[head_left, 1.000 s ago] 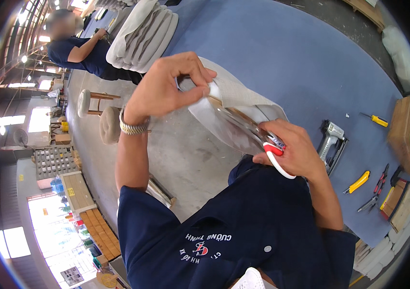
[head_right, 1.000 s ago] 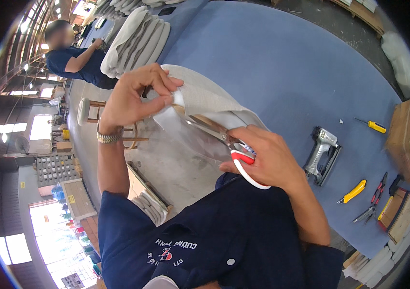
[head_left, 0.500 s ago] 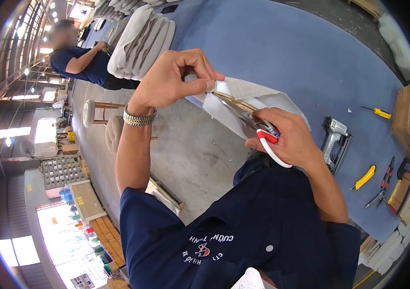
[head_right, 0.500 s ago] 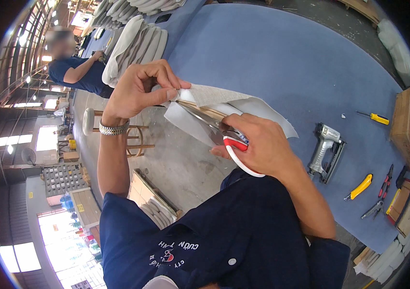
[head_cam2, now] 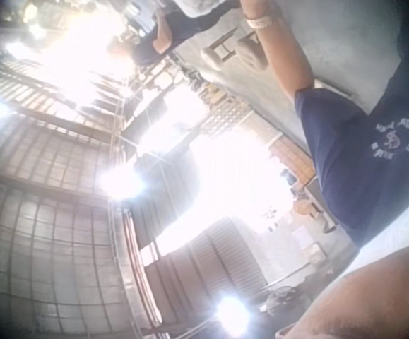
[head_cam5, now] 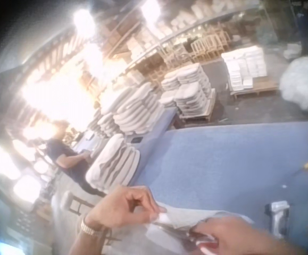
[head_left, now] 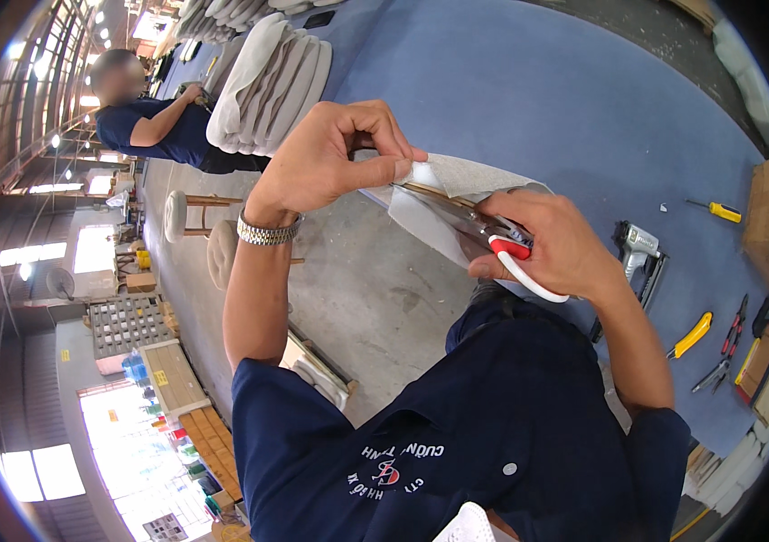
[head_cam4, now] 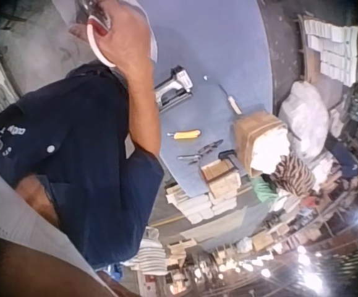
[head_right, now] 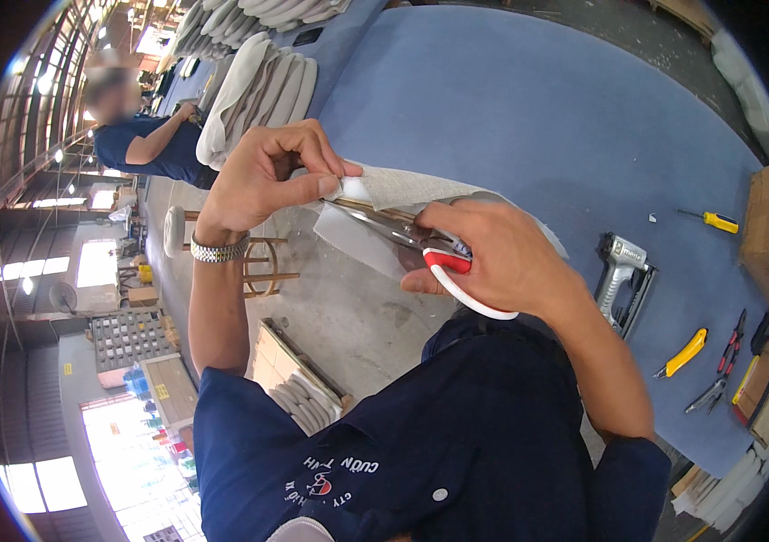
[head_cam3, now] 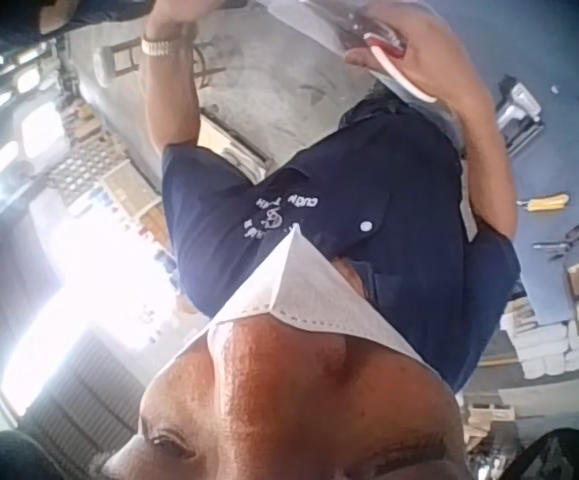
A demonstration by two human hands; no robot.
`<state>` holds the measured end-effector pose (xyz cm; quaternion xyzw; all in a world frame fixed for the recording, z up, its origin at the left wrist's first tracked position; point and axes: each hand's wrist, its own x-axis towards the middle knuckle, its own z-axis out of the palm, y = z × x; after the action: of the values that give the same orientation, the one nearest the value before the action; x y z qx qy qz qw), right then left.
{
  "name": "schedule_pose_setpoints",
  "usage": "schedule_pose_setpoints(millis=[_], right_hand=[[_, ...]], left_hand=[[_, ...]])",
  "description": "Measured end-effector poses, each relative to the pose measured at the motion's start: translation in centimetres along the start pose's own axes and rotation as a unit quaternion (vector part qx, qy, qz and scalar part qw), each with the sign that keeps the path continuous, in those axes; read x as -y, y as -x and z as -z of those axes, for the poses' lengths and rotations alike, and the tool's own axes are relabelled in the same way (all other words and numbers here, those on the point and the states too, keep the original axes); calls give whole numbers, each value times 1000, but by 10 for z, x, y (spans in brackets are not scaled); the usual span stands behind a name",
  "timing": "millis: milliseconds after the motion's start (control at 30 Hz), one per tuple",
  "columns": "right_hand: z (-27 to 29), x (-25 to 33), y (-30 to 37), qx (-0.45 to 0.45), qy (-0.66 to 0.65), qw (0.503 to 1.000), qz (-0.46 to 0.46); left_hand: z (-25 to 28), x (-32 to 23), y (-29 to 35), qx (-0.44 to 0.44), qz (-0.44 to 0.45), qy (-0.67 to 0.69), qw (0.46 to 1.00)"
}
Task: The person folds white fabric around a cushion, trims excess fabric with scissors, and staples the edges using a staple gun. The process is repeated for multiple cushions on a blue work table in a workshop.
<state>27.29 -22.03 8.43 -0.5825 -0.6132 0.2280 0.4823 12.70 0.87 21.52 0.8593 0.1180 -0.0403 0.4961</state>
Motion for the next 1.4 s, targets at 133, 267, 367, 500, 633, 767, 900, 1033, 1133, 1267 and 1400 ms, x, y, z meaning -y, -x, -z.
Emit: schedule_pose_setpoints(millis=[133, 267, 367, 500, 633, 767, 900, 1033, 1133, 1267, 1400], right_hand=[[9, 8, -4, 34, 29, 999, -21], [10, 14, -3, 27, 35, 999, -26], [7, 14, 0, 18, 29, 999, -26], [-3, 3, 6, 6, 34, 999, -35], [5, 5, 2, 29, 7, 998, -48], [10, 4, 6, 35, 22, 999, -20], [2, 0, 7, 13, 16, 1000, -10], [-3, -4, 6, -2, 21, 1000, -4], [-2, 1, 2, 6, 22, 1000, -12], [0, 4, 3, 5, 43, 999, -9], [0, 7, 6, -5, 48, 999, -12]], left_hand=[[-3, -3, 1, -6, 2, 2, 1000], [-5, -3, 1, -9, 4, 5, 1000], [-6, -4, 2, -3, -1, 3, 1000], [-8, -6, 3, -4, 6, 24, 1000], [-7, -3, 4, -6, 4, 22, 1000], [-7, 0, 6, -27, 12, 40, 999], [-7, 1, 7, -30, 7, 36, 999], [-8, 1, 4, -33, 12, 34, 999], [-9, 0, 4, -34, 11, 30, 999], [-11, 1, 5, -37, -1, 29, 999], [-15, 1, 5, -38, -25, 12, 999]])
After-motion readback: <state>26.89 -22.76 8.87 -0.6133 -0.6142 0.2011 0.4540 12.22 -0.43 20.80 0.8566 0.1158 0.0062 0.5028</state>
